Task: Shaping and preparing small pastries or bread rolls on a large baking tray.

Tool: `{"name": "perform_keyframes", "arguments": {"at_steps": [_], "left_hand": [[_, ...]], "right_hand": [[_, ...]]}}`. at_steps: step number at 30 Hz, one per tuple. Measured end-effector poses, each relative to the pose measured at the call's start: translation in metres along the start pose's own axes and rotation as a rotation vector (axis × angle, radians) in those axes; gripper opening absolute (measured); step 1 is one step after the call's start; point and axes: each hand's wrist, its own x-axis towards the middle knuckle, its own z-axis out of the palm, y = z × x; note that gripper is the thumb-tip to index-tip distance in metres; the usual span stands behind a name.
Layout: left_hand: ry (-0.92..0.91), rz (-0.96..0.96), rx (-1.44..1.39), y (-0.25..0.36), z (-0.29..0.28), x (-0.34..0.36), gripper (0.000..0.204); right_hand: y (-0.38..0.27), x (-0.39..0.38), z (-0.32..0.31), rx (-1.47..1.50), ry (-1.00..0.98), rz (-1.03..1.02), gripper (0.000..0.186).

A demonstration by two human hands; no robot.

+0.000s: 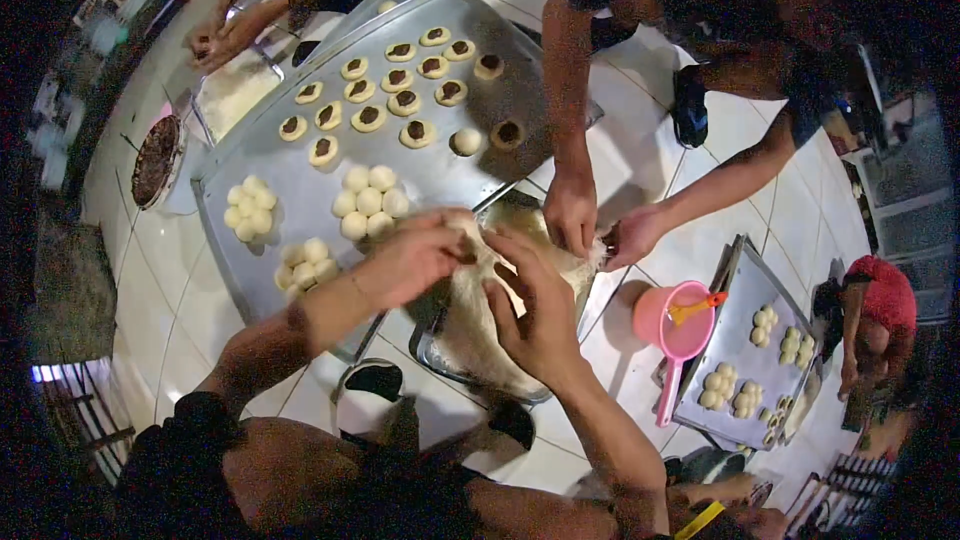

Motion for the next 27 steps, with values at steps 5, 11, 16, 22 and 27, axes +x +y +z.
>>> {"name": "perform_keyframes", "arguments": {"at_steps": [5,11,16,22,27], "left_hand": [[0.579,0.779,1.499,0.005,-0.066,0.09,0.054],[0.723,0.518,1.555,-0.012,-0.065,0.124,0.052],[0.799,0.767,1.632,0.005,-0.046,0.094,0.046],[0.871,0.34,2.039,0.08,-0.082,0.085,0.041],[0.678,0.069,1.891,0.101,-0.103,0.092,0.035]], "right_hand": [[0.029,0.007,-0.016,-0.29,-0.11,-0.151,0.015],[0.063,0.002,-0.042,-0.378,-0.143,-0.056,0.017],[0.13,-0.026,-0.058,-0.604,-0.097,0.261,0.02],[0.179,-0.057,-0.079,-0.985,-0.206,0.252,0.027],[0.167,-0.057,-0.083,-0.95,-0.177,0.006,0.032]]}}
